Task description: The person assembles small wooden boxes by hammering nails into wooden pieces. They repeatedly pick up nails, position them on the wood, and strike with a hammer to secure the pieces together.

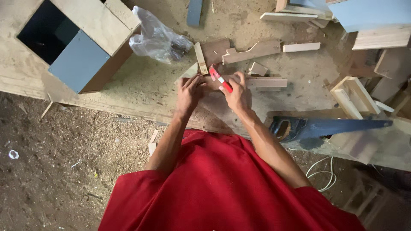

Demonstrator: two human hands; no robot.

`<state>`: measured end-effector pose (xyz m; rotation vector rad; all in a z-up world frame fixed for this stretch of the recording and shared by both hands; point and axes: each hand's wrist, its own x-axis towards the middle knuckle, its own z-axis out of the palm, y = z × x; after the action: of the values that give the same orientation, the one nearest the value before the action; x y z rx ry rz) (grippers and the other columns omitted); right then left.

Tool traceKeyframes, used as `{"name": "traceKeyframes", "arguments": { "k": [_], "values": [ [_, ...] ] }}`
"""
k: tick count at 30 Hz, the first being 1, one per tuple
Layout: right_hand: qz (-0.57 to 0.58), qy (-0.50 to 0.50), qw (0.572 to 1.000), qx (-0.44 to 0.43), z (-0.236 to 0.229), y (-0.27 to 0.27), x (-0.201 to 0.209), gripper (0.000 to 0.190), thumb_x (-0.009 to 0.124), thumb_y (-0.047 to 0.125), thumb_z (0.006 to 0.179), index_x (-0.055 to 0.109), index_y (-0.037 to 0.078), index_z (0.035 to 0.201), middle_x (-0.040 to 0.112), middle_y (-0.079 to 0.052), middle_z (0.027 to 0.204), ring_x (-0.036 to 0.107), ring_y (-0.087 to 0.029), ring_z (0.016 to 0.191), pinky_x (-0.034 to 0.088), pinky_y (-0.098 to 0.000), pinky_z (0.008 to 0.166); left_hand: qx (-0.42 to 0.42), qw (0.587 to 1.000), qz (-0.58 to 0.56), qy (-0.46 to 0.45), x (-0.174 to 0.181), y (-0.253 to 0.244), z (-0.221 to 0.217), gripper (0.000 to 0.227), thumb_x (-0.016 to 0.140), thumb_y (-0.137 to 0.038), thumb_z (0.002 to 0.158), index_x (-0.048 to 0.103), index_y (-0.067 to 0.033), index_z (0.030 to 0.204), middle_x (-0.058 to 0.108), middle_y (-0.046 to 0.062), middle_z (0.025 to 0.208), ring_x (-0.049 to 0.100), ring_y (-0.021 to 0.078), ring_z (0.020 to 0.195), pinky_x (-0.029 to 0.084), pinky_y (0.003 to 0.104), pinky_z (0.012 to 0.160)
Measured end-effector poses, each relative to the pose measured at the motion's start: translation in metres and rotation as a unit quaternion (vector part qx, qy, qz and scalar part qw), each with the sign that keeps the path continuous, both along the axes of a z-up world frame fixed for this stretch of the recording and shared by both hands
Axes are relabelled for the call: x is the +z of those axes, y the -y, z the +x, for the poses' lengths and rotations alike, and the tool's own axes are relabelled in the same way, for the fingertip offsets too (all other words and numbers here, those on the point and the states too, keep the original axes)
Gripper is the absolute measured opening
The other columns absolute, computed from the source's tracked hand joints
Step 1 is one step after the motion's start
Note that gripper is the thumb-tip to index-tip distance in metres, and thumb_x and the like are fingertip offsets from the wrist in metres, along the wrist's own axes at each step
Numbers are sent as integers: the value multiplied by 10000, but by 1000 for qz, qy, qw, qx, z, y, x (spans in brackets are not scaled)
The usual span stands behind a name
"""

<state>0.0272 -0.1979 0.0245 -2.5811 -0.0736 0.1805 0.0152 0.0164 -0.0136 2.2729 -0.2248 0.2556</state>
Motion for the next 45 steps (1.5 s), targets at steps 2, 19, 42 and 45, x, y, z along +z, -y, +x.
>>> {"name": "traceKeyframes", "arguments": {
  "k": [2, 19, 42, 45],
  "values": [
    [1, -30, 999, -20, -3, 1, -3, 339, 843, 333, 865, 709, 54, 1004, 511, -137, 1450, 711, -394, 902, 570, -489, 732, -18, 1000, 13, 16, 2, 2, -1, 238, 733, -160, 909, 714, -140, 1146, 715, 54, 1289, 689, 265, 1126, 450, 410, 1004],
    [46, -45, 997, -47, -2, 2, -10, 323, 850, 320, 851, 682, 62, 948, 526, -113, 1459, 708, -364, 866, 548, -478, 741, 55, 998, -7, -30, -7, 11, -8, 277, 714, -65, 935, 703, -31, 1210, 722, 112, 1262, 597, 347, 1051, 479, 433, 979],
    [49, -10, 999, -22, -4, 8, -17, 394, 850, 349, 858, 698, 19, 1012, 560, -149, 1425, 691, -396, 982, 547, -485, 808, 38, 998, -37, -22, -15, 4, -10, 465, 784, -144, 774, 726, -108, 1234, 706, 75, 1321, 587, 303, 1035, 491, 366, 969],
    [53, -39, 997, -33, -6, 9, -18, 378, 849, 348, 846, 697, 21, 961, 558, -144, 1439, 701, -380, 963, 551, -471, 810, 40, 999, -31, -18, -20, 4, -12, 364, 793, -111, 843, 762, -186, 1198, 735, 10, 1299, 609, 260, 1068, 500, 349, 1008]
  ]
}}
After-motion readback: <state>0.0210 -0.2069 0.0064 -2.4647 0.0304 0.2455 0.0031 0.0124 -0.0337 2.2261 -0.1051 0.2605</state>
